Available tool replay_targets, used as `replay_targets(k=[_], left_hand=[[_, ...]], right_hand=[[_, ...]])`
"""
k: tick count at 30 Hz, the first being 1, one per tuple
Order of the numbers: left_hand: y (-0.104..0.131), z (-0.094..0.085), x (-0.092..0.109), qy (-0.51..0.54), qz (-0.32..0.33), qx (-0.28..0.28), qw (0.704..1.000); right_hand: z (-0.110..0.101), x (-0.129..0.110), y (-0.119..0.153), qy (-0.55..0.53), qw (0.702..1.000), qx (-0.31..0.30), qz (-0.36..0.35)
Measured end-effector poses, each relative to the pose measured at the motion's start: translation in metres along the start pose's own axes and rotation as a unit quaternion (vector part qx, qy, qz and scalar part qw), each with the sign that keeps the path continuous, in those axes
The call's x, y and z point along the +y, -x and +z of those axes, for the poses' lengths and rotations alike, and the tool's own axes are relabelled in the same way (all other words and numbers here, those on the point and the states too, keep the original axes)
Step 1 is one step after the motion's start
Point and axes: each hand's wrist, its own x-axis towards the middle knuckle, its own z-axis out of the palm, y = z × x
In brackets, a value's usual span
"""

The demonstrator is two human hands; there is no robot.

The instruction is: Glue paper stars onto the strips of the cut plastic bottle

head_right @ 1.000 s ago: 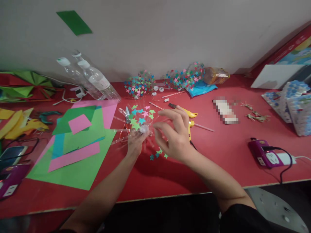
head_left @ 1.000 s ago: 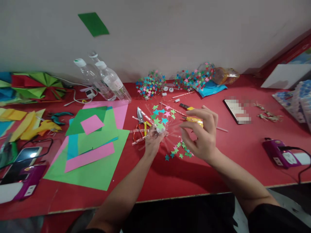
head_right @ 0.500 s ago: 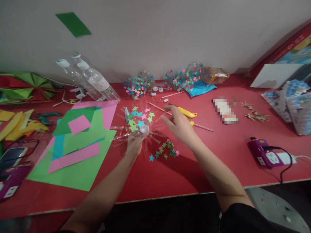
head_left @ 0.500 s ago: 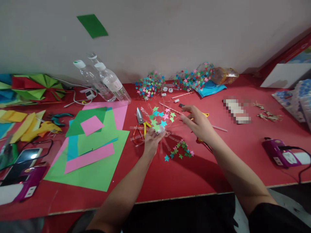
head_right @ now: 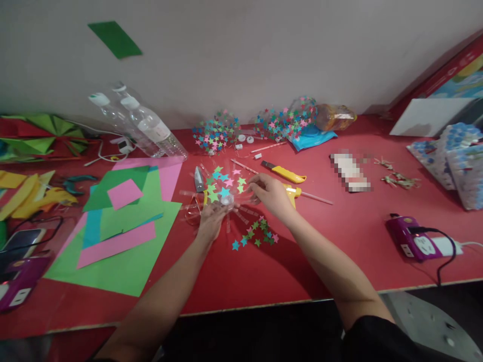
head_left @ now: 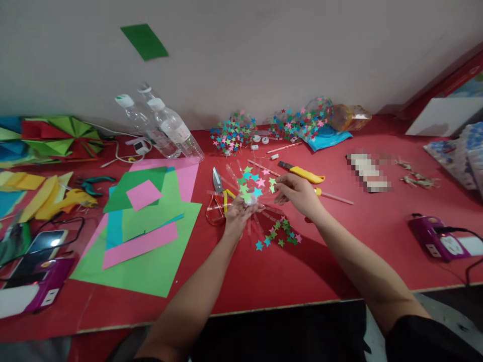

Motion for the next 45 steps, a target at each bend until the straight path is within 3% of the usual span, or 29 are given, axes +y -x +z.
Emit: replay_targets(k=[9,21,25,29,33,36,38,40,41,43,45], left_hand=[[0.005,0.004,0.004,0.011,-0.018,0.065,0.998],[0.004,-0.011,0.038,-0.072,-0.047,-0.039,0.996],[0.008,-0.020,0.056,-0.159,-0.038,-0.017,0.986],[0.014,-0.031,0.077,-0.328,-0.033,0.014,0.944],[0.024,-0.036,0.102,-0.533,0.028,0.079,0.842],[0.038,-0.035,0.121,-0.589,0.062,0.118,0.797],[0.051,-0.032,0.130,-0.575,0.056,0.075,0.813],[0.064,-0.026,0.131,-0.529,0.012,-0.051,0.847],[0.070,-0.020,0.129,-0.513,-0.004,-0.119,0.850],[0.079,-0.005,0.115,-0.501,-0.004,-0.225,0.836],[0.081,0.014,0.093,-0.501,0.030,-0.272,0.821]], right_hand=[[-0.001,0.012,-0.010,-0.015,0.999,0.023,0.019],[-0.007,0.040,-0.024,0.070,0.997,0.045,0.006],[-0.008,0.037,-0.023,0.093,0.995,0.045,-0.005],[-0.013,0.023,-0.019,0.128,0.990,0.063,-0.010],[-0.028,0.008,-0.009,0.296,0.940,0.158,-0.066],[-0.041,0.004,0.006,0.340,0.916,0.196,-0.081],[-0.048,0.006,0.018,0.350,0.919,0.164,-0.075],[-0.051,0.012,0.031,0.374,0.920,0.096,-0.067],[-0.052,0.016,0.036,0.398,0.912,0.071,-0.064],[-0.053,0.023,0.044,0.465,0.882,0.055,-0.045],[-0.054,0.029,0.047,0.526,0.848,0.066,-0.002]])
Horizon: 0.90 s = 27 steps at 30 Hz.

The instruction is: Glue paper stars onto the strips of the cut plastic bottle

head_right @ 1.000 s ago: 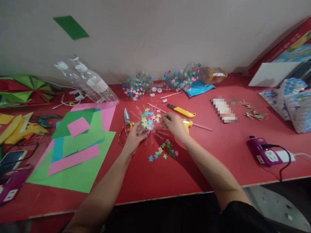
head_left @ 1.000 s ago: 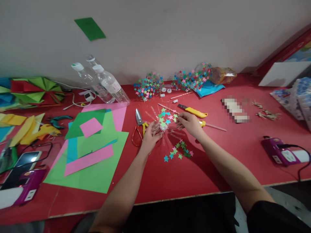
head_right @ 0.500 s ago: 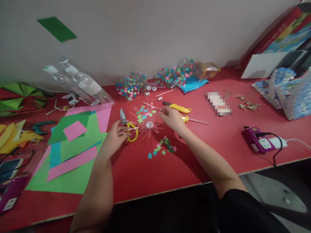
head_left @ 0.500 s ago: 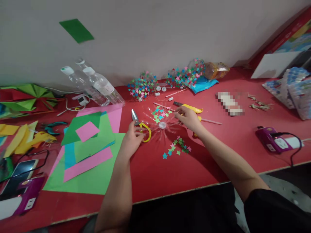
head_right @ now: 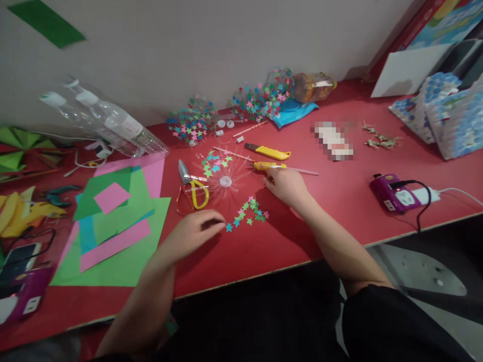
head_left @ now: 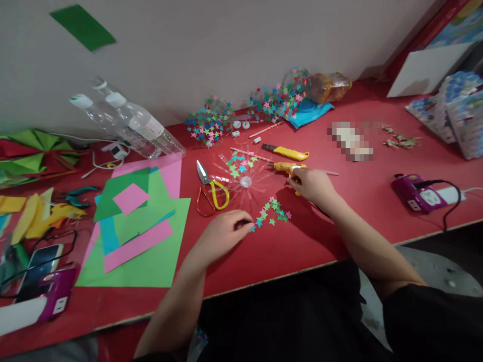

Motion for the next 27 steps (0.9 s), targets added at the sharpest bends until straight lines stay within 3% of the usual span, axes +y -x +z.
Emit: replay_targets(k=[4,6,8,13,18,23,27], left_hand=[[-0.039,0.049,0.000,-0.048,0.024,0.031,0.998],[-0.057,0.064,-0.003,-0.098,0.010,0.062,0.993],[-0.069,0.072,-0.006,-0.142,0.018,0.053,0.988],[-0.074,0.077,-0.009,-0.223,0.058,0.019,0.973],[-0.070,0.080,-0.008,-0.252,0.081,0.024,0.964],[-0.067,0.076,0.001,-0.200,0.072,0.054,0.976],[-0.058,0.067,0.017,-0.082,0.066,0.060,0.993]], right_hand=[[0.005,0.007,-0.002,0.072,0.993,-0.031,0.092],[0.007,0.010,-0.003,0.078,0.989,-0.038,0.117],[0.009,0.012,-0.004,0.077,0.988,-0.038,0.126],[0.015,0.012,-0.005,0.031,0.990,-0.024,0.135],[0.020,0.015,-0.007,-0.057,0.988,-0.016,0.140],[0.024,0.033,-0.017,-0.161,0.976,0.004,0.149],[0.018,0.050,-0.024,-0.294,0.940,0.034,0.171]])
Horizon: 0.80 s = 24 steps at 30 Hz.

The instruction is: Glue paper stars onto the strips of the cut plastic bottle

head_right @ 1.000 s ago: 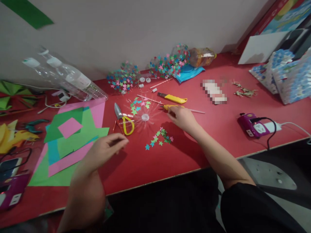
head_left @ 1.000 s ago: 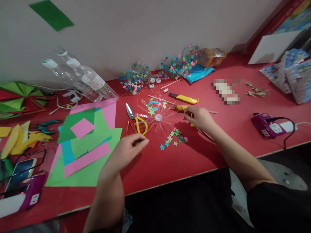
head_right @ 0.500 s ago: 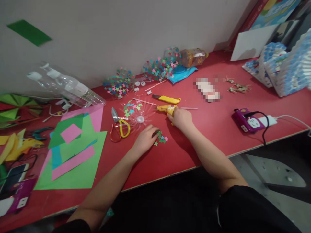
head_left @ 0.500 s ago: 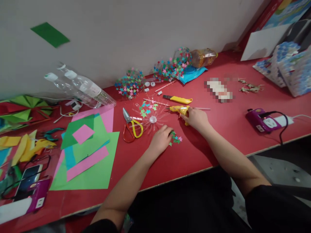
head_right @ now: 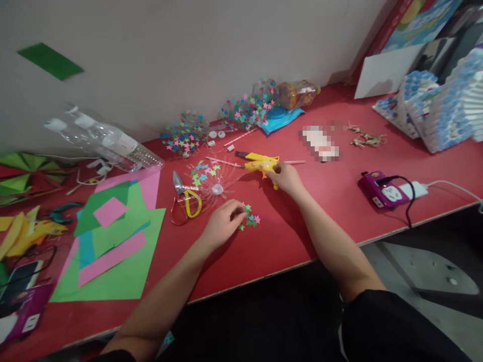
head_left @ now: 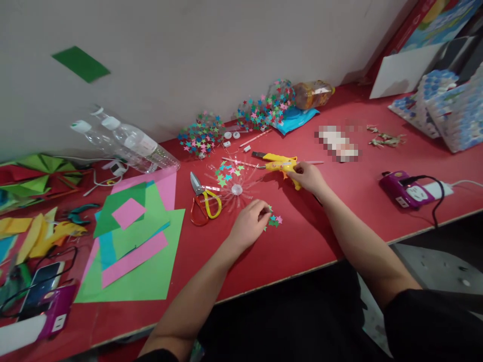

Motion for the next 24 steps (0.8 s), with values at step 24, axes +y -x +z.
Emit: replay_targets(k=[24], left_hand=[[-0.020,-0.053,0.029,0.467,-0.114,0.017,0.877]], right_hand=[[-0.009,-0.049,0.065,-0.467,0.853,-0.226,-0.047]])
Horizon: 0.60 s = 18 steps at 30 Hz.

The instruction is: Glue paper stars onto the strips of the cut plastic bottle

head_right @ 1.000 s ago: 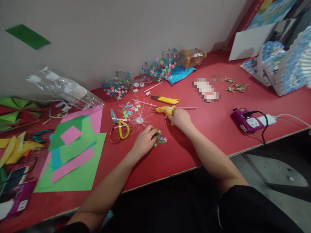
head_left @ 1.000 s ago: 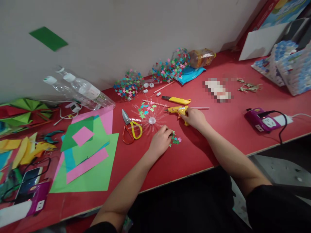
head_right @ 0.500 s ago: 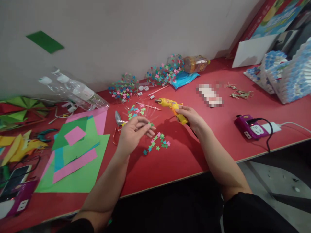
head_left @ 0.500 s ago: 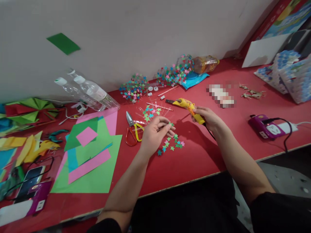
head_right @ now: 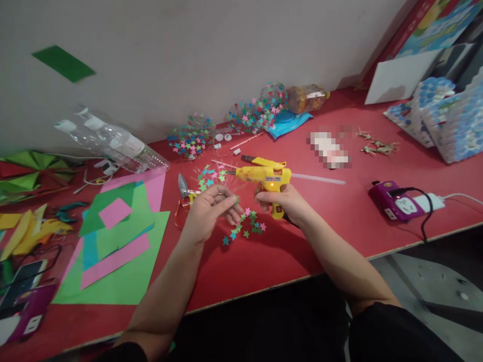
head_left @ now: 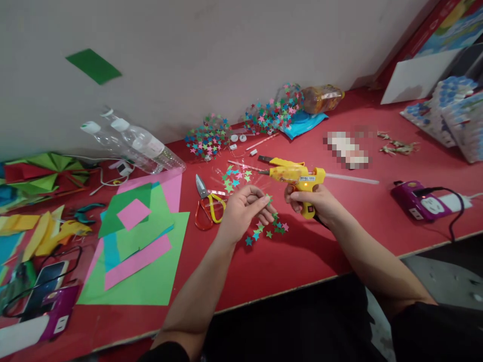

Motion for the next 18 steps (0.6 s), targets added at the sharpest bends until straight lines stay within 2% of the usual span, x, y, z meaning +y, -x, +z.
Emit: replay_targets(k=[5,12,18], left_hand=[[-0.004,0.014,-0.011,-0.008,-0.022,-0.029,0.999],[-0.005,0.015,-0.014,-0.002,-0.021,-0.038,0.999],[-0.005,0.013,-0.010,-0.008,-0.003,-0.017,1.000]], right_hand=[[0.010,0.003,0.005,0.091,0.996,0.011,-0.011],[0.011,0.004,0.005,0.139,0.990,0.038,0.004],[0.005,0.003,-0.001,0.157,0.980,0.125,-0.004]])
